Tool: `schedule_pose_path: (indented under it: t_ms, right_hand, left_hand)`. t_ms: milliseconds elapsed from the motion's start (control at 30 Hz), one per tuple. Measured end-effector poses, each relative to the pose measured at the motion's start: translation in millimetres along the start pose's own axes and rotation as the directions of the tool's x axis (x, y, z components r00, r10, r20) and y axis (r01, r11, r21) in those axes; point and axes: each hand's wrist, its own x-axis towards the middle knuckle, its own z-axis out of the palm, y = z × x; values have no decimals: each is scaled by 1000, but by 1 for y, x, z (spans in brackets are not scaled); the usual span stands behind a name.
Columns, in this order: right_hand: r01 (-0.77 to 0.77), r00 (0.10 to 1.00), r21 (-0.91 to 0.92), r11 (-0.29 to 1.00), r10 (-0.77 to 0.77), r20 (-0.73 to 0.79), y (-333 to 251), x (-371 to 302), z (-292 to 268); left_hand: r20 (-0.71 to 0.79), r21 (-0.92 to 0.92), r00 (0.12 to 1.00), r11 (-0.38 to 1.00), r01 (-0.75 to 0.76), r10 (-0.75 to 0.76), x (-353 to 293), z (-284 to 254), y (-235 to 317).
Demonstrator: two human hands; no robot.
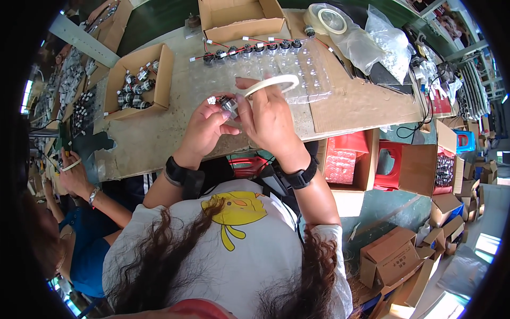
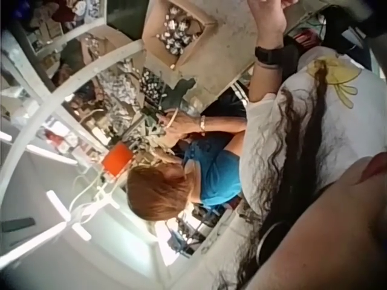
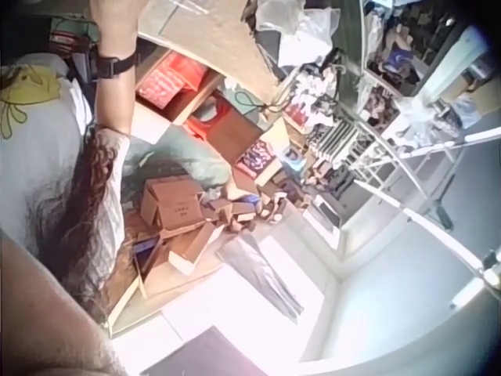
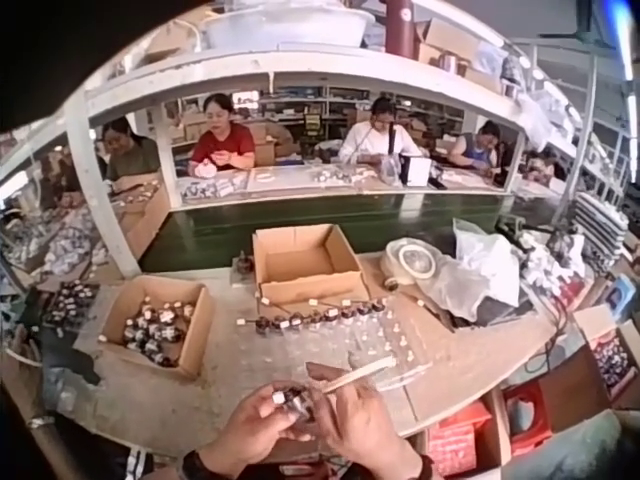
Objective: Assembling small motors with plastic components at a factory workstation.
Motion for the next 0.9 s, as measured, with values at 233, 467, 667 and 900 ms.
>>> schedule_pose_path:
  t_ms: [233,467,667,900]
  right_hand:
    - [55,998,-204,978,-50,30,-2,2,-6]
    - [132,991,-305,943,-120,58,0,2,-4]
    - [211,976,-271,939,-186,112,8,7,-1]
    - [54,990,-17,998,-51,130,5,4,2]
  left_hand:
    - [25,30,1000,999,-18,17,-4,2,3]
    - [3,26,999,999,-40,39,-8,4,3]
    - [31,57,994,992,-108,107,-8,-3,-4]
    - [43,-72,991,990,-121,124,-5,-6,-9]
